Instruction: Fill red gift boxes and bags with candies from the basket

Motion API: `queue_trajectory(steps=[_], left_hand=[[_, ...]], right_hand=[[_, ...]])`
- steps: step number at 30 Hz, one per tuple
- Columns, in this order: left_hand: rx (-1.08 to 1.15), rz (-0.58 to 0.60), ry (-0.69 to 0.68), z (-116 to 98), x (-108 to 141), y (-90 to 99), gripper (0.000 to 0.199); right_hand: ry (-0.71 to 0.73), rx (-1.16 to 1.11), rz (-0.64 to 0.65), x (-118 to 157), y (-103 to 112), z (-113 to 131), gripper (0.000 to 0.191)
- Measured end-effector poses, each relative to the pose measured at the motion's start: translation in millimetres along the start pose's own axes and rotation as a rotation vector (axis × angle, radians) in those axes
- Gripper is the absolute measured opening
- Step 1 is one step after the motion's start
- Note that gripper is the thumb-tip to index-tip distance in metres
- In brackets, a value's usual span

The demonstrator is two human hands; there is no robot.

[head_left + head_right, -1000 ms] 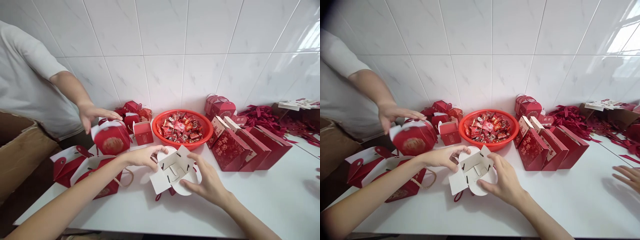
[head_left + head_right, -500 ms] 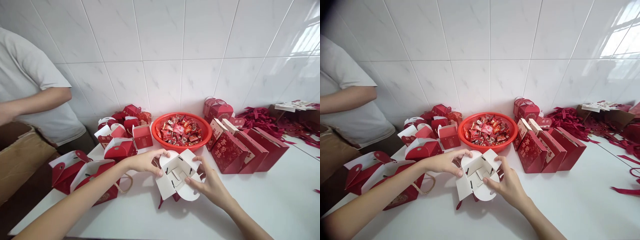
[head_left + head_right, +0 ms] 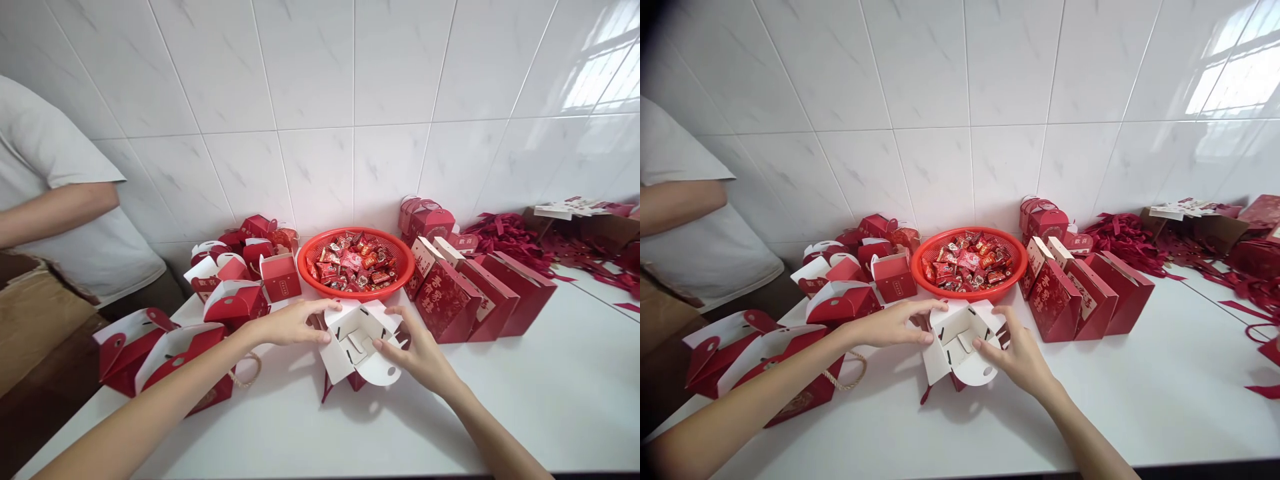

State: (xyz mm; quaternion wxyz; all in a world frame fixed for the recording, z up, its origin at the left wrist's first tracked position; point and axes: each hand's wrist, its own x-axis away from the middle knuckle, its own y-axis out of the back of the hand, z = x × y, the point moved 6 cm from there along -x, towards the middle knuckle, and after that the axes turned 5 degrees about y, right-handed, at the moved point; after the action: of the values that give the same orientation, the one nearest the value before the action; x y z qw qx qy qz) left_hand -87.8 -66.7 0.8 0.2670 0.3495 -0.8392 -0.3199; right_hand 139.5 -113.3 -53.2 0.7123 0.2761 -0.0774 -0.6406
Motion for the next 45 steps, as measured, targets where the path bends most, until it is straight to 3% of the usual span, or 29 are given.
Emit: queue_trajectory(steps=[4, 7, 11, 14, 18, 21, 24, 27, 29, 32, 35, 38, 41, 45], left_hand=[[-0.108, 0.016, -0.051, -22, 2, 19.8, 0.048], [-0.164, -0.131, -0.089, -40, -14, 45.5, 0.036], [-0.271, -0.306, -0.082, -49, -70, 58.5, 0.021], [-0.323, -0.404, 0.148, -33, -116, 53.9, 0.004], [-0.230, -0.415, 0.210, -16, -149, 41.5, 0.010], [-0.133, -0.466, 0.137, -12, -153, 43.4, 0.021], [0.028, -0.508, -0.021, -15, -151, 48.7, 0.032], [0.261, -0.526, -0.222, -19, -149, 51.9, 0.035], [0.346, -0.530, -0.278, -19, -150, 51.8, 0.037], [0.395, -0.562, -0.277, -15, -154, 52.1, 0.040], [0.349, -0.628, -0.207, -9, -157, 56.4, 0.030], [0.096, -0.581, -0.093, -7, -166, 57.5, 0.025], [-0.251, -0.402, -0.061, -15, -183, 50.1, 0.030], [-0.391, -0.297, -0.082, -26, -209, 42.0, 0.029]], right_hand=[[0.078, 0.175, -0.148, -3, 17, 7, 0.051], [0.175, 0.237, -0.286, -9, 36, 23, 0.040], [0.294, 0.208, -0.379, -36, 58, 53, 0.028], [0.338, 0.090, -0.332, -69, 57, 64, 0.022], [0.211, -0.124, -0.254, -112, 45, 41, 0.022], [0.152, -0.185, -0.251, -136, 40, 18, 0.020], [0.115, -0.247, -0.210, -154, 36, 4, 0.027], [0.096, -0.326, -0.132, -163, 29, 0, 0.026], [0.089, -0.384, -0.094, -164, 24, -1, 0.027], [0.086, -0.488, -0.124, -162, 26, -3, 0.035], [0.090, -0.600, -0.258, -160, 37, -7, 0.039], [0.088, -0.679, -0.376, -158, 47, -10, 0.039], [0.079, -0.716, -0.414, -158, 50, -8, 0.036], [0.081, -0.751, -0.433, -156, 52, -6, 0.035]])
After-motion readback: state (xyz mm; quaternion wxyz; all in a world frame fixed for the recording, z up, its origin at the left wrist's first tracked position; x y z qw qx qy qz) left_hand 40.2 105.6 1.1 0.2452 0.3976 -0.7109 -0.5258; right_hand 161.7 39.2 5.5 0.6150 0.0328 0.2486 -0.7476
